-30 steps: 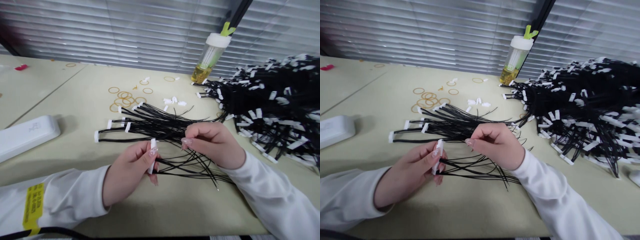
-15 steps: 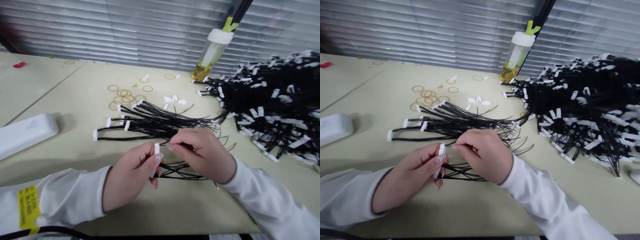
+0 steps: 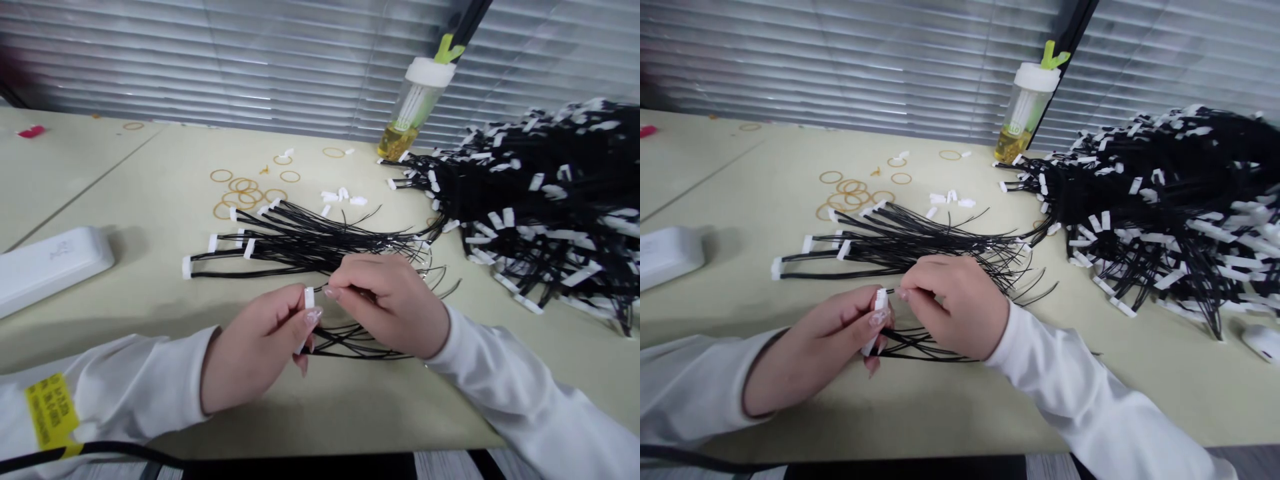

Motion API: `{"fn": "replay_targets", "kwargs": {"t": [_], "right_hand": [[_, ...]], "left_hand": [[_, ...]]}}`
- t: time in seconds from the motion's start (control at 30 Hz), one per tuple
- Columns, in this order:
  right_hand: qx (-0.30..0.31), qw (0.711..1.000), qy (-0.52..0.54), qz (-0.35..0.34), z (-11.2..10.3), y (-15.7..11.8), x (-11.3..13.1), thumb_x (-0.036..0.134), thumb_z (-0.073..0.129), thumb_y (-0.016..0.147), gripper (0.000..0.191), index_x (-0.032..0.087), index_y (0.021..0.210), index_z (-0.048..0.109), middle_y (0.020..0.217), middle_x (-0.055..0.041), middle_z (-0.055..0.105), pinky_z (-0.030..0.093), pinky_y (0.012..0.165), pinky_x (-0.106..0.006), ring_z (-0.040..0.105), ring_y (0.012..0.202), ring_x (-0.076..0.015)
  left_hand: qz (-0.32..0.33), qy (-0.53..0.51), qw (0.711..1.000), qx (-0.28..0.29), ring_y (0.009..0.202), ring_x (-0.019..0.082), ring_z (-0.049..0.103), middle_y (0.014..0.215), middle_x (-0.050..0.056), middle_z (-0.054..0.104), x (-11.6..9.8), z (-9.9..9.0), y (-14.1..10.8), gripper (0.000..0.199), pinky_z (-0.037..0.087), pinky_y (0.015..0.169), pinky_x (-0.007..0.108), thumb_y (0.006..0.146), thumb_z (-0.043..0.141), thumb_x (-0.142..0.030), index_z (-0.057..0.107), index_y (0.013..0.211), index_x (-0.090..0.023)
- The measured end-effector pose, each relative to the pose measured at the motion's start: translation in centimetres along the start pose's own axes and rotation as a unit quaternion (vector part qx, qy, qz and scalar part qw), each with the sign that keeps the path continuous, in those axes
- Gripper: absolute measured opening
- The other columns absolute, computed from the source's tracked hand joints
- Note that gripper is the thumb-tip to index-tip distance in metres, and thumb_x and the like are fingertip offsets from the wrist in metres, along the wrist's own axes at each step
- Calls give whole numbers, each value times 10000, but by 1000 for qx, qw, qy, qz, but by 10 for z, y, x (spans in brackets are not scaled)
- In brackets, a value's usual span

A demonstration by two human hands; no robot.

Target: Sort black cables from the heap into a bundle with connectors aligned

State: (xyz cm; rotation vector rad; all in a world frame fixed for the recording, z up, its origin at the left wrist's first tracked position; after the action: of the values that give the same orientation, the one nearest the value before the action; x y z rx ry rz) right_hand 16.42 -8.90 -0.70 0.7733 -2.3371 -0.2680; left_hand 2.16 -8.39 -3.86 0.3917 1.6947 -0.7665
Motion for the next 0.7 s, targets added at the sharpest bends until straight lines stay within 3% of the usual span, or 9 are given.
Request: {"fn": "replay_targets", "kwargs": {"t": [0.13, 0.23, 0.3, 0.33, 0.4, 0.5, 0.7], "right_hand": [[-11, 999, -33, -16, -2, 2, -2, 94, 471, 775, 131, 138, 734, 587, 656, -3, 557, 358, 574, -183, 476, 601, -66], [-81, 994, -70, -4, -17, 1, 1, 131, 494, 785, 109, 155, 810, 598, 749, -31, 584, 397, 645, -206, 515, 697, -93], [-125, 988, -93, 8, -30, -1, 5, 155, 522, 771, 65, 162, 767, 586, 733, -41, 574, 401, 655, -230, 509, 702, -111], [-118, 988, -97, 12, -34, -2, 7, 166, 528, 766, 75, 165, 704, 571, 681, -35, 558, 392, 628, -235, 494, 665, -111], [-37, 995, -89, 13, -34, -4, 8, 191, 520, 771, 182, 167, 591, 531, 563, -11, 504, 350, 548, -233, 443, 561, -94], [110, 989, -92, 29, -23, -8, 5, 240, 488, 797, 231, 161, 594, 562, 555, -5, 501, 301, 514, -228, 430, 535, -83], [159, 980, -108, 50, -10, -12, -1, 261, 458, 817, 244, 146, 658, 602, 631, -16, 538, 299, 548, -224, 461, 592, -88]], "left_hand": [[7, -49, 999, 5, 504, 77, 463, 607, -42, 434, 2, -1, 3, 212, 458, 463, 211, 819, 415, -323, 413, 665, -177], [7, -80, 996, -28, 486, 72, 492, 601, -44, 463, 6, -3, 4, 211, 448, 477, 212, 831, 401, -320, 427, 683, -172], [3, -108, 993, -49, 468, 66, 495, 595, -47, 472, 8, -4, 5, 207, 444, 482, 214, 831, 405, -322, 436, 696, -168], [1, -125, 991, -54, 465, 65, 495, 594, -49, 473, 9, -5, 6, 205, 446, 485, 216, 828, 412, -326, 440, 703, -167], [-2, -153, 987, -56, 468, 64, 496, 595, -50, 478, 10, -5, 6, 205, 450, 491, 217, 823, 426, -337, 447, 713, -165], [-9, -177, 982, -60, 466, 63, 502, 586, -51, 487, 10, -5, 7, 218, 455, 501, 213, 817, 440, -354, 450, 713, -162], [-14, -181, 981, -73, 452, 70, 504, 567, -51, 495, 8, -6, 7, 240, 446, 486, 212, 779, 494, -387, 454, 702, -164]]}}
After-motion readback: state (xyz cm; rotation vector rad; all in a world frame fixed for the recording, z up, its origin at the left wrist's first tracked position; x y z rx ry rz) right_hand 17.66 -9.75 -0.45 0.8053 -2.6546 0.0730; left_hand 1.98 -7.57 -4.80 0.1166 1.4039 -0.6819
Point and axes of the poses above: each hand's wrist, its own y-axis towards the middle knuckle, its own z-axis out of the palm, x = y × z, the point moved 3 cm from there along y, towards the middle knuckle
